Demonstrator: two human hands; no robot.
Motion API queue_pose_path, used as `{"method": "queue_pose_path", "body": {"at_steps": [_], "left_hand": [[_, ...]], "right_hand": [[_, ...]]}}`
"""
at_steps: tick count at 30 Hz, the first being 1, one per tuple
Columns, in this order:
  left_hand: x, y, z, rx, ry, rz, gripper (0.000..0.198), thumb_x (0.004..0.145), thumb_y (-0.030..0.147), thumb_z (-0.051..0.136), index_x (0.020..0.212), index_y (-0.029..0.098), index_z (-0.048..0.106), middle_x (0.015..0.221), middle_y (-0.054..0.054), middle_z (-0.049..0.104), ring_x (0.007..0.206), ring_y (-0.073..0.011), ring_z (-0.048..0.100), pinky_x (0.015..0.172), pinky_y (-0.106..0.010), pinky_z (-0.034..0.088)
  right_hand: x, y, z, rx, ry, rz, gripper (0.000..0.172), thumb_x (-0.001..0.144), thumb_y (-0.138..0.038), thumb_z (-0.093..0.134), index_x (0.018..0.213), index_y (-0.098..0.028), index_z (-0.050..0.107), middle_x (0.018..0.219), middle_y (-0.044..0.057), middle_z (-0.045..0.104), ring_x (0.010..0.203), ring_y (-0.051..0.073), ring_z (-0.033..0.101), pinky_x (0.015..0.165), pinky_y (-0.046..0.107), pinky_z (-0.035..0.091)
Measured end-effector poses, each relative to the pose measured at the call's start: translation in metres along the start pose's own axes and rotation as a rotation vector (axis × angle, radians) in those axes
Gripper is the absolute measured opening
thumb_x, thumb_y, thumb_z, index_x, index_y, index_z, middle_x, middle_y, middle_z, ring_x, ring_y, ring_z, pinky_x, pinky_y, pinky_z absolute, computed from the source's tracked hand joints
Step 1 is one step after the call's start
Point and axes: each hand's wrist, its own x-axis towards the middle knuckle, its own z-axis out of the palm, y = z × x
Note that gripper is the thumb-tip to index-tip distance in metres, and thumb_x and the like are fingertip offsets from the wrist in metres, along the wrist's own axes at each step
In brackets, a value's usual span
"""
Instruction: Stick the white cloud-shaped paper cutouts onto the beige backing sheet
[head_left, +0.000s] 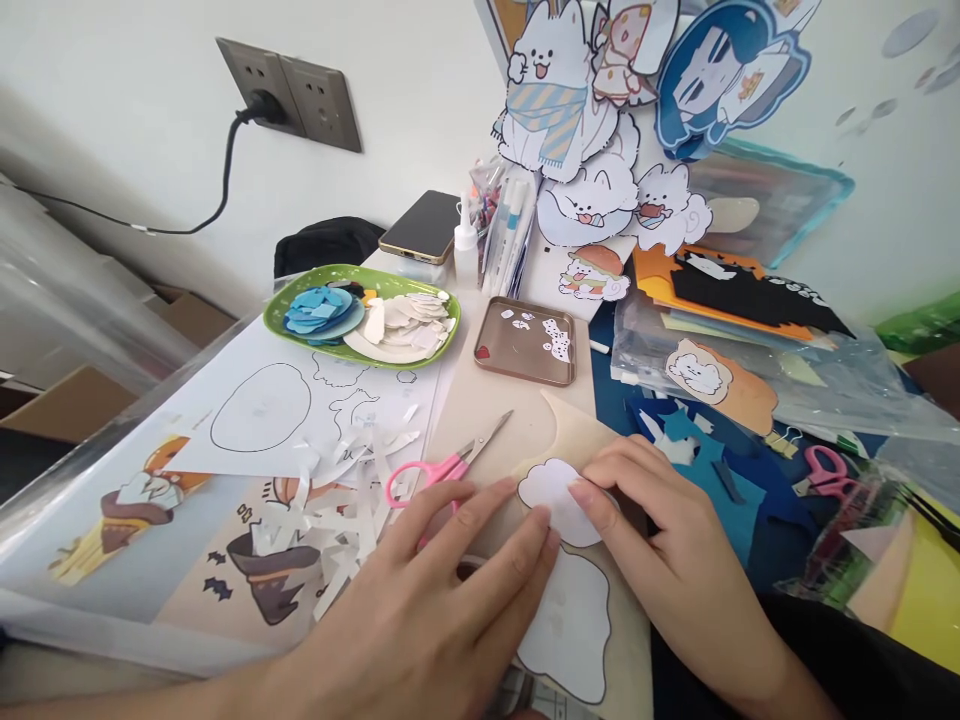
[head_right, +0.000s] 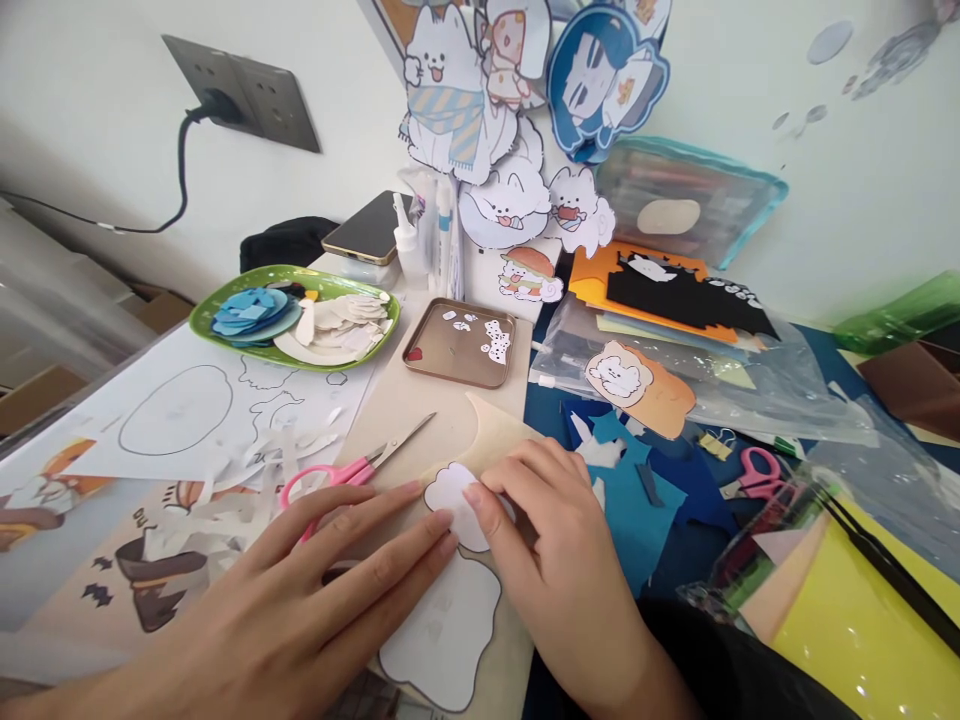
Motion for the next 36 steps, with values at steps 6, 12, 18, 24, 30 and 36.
{"method": "queue_pose_path", "body": {"at_steps": [6, 12, 18, 24, 30, 36], "left_hand": [[0.0011, 0.0023, 0.0021, 0.007, 0.013, -0.022, 0.053, 0.090, 0.053, 0.033, 0.125, 0.019, 0.054, 0.128, 0.000, 0.057, 0.114, -0.0286, 0.050, 0.092, -0.042, 0.035], [0.0001, 0.0014, 0.0016, 0.032, 0.001, -0.004, 0.053, 0.091, 0.054, 0.031, 0.125, 0.020, 0.053, 0.129, 0.002, 0.056, 0.114, -0.0284, 0.050, 0.091, -0.044, 0.034], [0.0024, 0.0021, 0.0035, 0.035, 0.010, -0.012, 0.055, 0.089, 0.056, 0.034, 0.125, 0.020, 0.053, 0.128, 0.002, 0.056, 0.114, -0.0285, 0.048, 0.091, -0.045, 0.032], [0.0044, 0.0011, 0.0024, 0.043, 0.038, -0.014, 0.055, 0.090, 0.055, 0.033, 0.123, 0.018, 0.055, 0.125, 0.001, 0.059, 0.111, -0.0270, 0.050, 0.089, -0.043, 0.033], [0.0035, 0.0018, 0.0019, 0.042, 0.052, -0.013, 0.056, 0.089, 0.056, 0.033, 0.122, 0.018, 0.056, 0.123, 0.001, 0.060, 0.111, -0.0270, 0.050, 0.088, -0.043, 0.033], [0.0035, 0.0078, 0.0033, -0.008, 0.064, -0.106, 0.053, 0.087, 0.057, 0.038, 0.121, 0.020, 0.057, 0.124, 0.001, 0.060, 0.113, -0.0269, 0.048, 0.093, -0.043, 0.031]], "right_hand": [[0.0039, 0.0038, 0.0019, -0.005, 0.007, 0.047, 0.024, 0.092, -0.029, 0.044, 0.070, -0.021, 0.049, 0.071, -0.002, 0.051, 0.074, 0.015, 0.046, 0.071, 0.031, 0.035], [0.0044, 0.0040, 0.0037, -0.041, 0.017, 0.074, 0.027, 0.091, -0.030, 0.046, 0.066, -0.020, 0.049, 0.069, -0.002, 0.051, 0.072, 0.015, 0.046, 0.068, 0.031, 0.033], [0.0038, 0.0035, 0.0067, -0.141, 0.059, 0.081, 0.028, 0.088, -0.030, 0.049, 0.063, -0.020, 0.047, 0.067, -0.002, 0.048, 0.070, 0.015, 0.044, 0.067, 0.031, 0.031], [0.0062, 0.0008, 0.0083, -0.222, 0.083, 0.091, 0.028, 0.087, -0.030, 0.050, 0.061, -0.020, 0.045, 0.067, -0.003, 0.048, 0.071, 0.016, 0.044, 0.067, 0.031, 0.031], [0.0081, -0.0026, 0.0083, -0.308, 0.069, 0.102, 0.031, 0.087, -0.030, 0.050, 0.059, -0.020, 0.041, 0.067, -0.003, 0.049, 0.068, 0.016, 0.043, 0.066, 0.032, 0.030], [0.0081, -0.0027, 0.0084, -0.304, 0.067, 0.118, 0.032, 0.087, -0.031, 0.049, 0.058, -0.020, 0.040, 0.066, -0.002, 0.049, 0.067, 0.016, 0.043, 0.065, 0.032, 0.031]]}}
